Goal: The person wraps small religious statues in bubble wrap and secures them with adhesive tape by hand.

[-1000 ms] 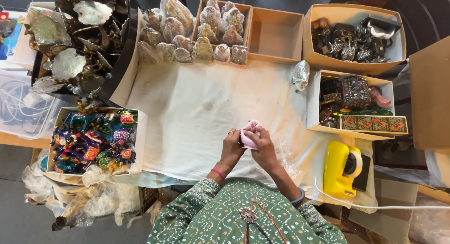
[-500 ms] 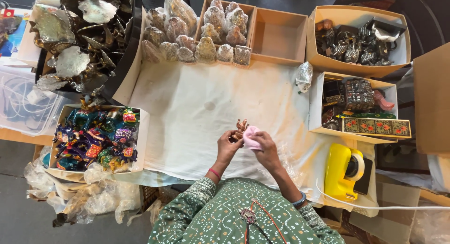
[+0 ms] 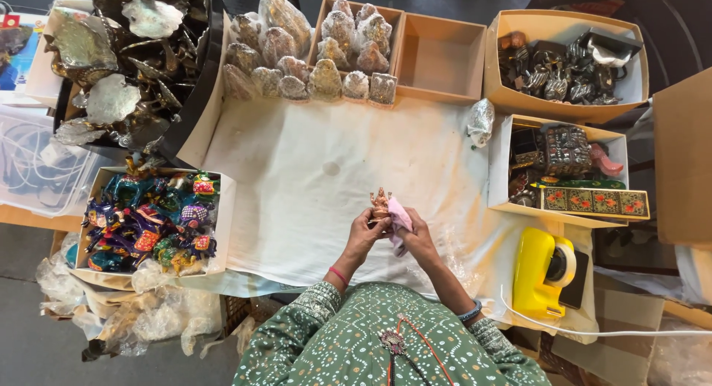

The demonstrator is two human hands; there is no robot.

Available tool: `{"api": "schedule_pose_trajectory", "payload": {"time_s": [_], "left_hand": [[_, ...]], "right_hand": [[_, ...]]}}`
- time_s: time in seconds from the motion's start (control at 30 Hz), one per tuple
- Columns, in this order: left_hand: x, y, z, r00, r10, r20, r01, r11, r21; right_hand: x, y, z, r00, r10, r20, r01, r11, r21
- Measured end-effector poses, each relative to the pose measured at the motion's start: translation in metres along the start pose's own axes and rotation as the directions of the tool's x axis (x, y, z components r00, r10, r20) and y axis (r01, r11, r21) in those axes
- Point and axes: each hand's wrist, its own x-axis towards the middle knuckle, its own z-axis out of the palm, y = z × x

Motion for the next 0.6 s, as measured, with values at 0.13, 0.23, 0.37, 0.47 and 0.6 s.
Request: {"api": "schedule_pose_trajectory", "payload": {"time_s": [0.13,0.23,0.37,0.47,0.6], "left_hand": [[0.000,-0.001,-0.005,0.999,0.040,-0.036,-0.039,0.999,0.030],[0.000,0.004,-0.005,0.996,0.072,-0.052,-0.067,0.993,0.097],[-0.004,0.012,0.003,0.992,0.110,-0.053,-0.091,0.956,0.279],[0.001,-0.006,0.001,0.976,0.219,-0.014,-0.188,0.868,0.459],[0.000,-0.008,-0.006,0.951,0.310,-0.002,-0.257,0.790,0.556]], "right_hand": [[-0.006,-0.004,-0.003,0.978,-0.193,0.074,0.205,0.951,-0.231],[-0.007,-0.013,-0.006,0.977,-0.206,0.056,0.212,0.915,-0.344],[-0.010,-0.049,0.000,0.955,-0.291,-0.055,0.237,0.861,-0.451],[-0.014,-0.061,0.017,0.825,-0.555,0.112,0.474,0.570,-0.671],[-0.017,-0.048,0.019,0.825,-0.520,0.219,0.492,0.473,-0.731]]}}
